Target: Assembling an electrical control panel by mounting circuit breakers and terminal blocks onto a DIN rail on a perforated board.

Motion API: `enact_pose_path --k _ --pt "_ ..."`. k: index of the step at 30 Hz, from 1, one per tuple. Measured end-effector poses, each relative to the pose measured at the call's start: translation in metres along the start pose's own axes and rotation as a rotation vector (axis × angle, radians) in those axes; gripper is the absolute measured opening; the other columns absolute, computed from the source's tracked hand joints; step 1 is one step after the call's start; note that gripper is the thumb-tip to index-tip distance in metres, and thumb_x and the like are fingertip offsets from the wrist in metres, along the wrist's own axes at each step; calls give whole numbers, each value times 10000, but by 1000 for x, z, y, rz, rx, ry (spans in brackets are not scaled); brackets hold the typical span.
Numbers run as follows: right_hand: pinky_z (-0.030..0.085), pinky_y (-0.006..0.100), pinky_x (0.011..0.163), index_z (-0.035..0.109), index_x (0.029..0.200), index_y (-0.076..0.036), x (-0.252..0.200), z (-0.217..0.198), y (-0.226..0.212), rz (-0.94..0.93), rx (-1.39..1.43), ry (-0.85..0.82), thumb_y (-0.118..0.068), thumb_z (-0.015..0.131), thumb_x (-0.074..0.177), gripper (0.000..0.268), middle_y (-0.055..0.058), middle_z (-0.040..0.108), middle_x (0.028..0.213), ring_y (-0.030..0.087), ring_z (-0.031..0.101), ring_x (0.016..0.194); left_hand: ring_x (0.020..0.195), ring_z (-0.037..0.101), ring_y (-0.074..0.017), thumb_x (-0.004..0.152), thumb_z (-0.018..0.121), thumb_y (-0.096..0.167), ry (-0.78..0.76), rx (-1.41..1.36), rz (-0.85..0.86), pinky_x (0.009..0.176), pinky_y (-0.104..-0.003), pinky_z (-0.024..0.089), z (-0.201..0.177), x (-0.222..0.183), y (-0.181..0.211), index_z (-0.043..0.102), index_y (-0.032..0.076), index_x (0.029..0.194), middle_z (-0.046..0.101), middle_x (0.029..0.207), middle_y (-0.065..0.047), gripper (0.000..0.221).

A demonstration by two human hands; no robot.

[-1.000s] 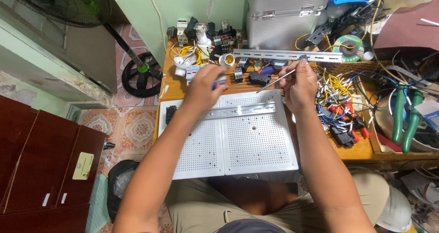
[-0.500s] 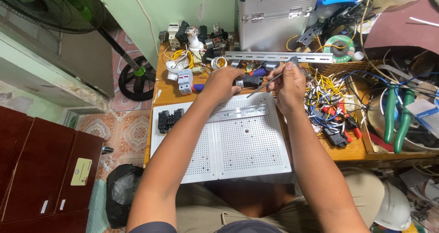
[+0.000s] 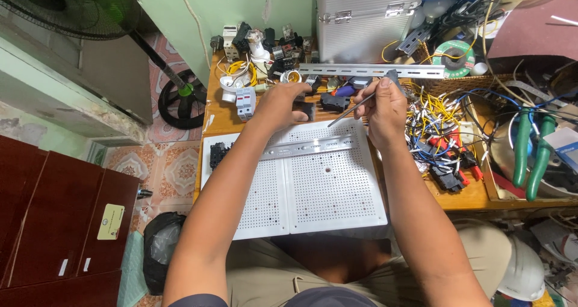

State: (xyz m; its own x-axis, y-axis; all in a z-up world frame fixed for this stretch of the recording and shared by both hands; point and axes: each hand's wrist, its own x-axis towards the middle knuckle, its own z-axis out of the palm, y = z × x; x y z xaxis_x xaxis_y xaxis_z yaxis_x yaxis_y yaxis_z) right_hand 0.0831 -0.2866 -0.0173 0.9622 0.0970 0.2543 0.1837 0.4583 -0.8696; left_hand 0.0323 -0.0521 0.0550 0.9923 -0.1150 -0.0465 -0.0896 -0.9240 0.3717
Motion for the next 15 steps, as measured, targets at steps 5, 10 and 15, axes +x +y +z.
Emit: enact_pose_path --k 5,10,15 --pt "602 271 512 564 939 -46 0 0 1 -1 -1 1 -355 386 1142 410 160 667 753 145 648 512 1237 614 -353 862 813 222 25 79 -14 1094 -556 456 13 7 -16 597 236 1405 703 1283 -52 585" --pt "598 275 503 571 935 -43 0 2 0 -8 -5 1 -343 390 1144 408 158 665 746 145 646 505 1190 623 -291 936 730 189 93 144 11 1073 -481 461 12 4 -6 646 234 1358 728 1225 -38 432" --pt "593 273 486 564 926 -35 0 4 1 -9 4 29 -329 392 1145 405 167 666 743 151 638 490 1192 611 -266 909 769 282 19 76 63 1077 -463 449 13 5 15 650 218 1363 723 1208 -57 474"
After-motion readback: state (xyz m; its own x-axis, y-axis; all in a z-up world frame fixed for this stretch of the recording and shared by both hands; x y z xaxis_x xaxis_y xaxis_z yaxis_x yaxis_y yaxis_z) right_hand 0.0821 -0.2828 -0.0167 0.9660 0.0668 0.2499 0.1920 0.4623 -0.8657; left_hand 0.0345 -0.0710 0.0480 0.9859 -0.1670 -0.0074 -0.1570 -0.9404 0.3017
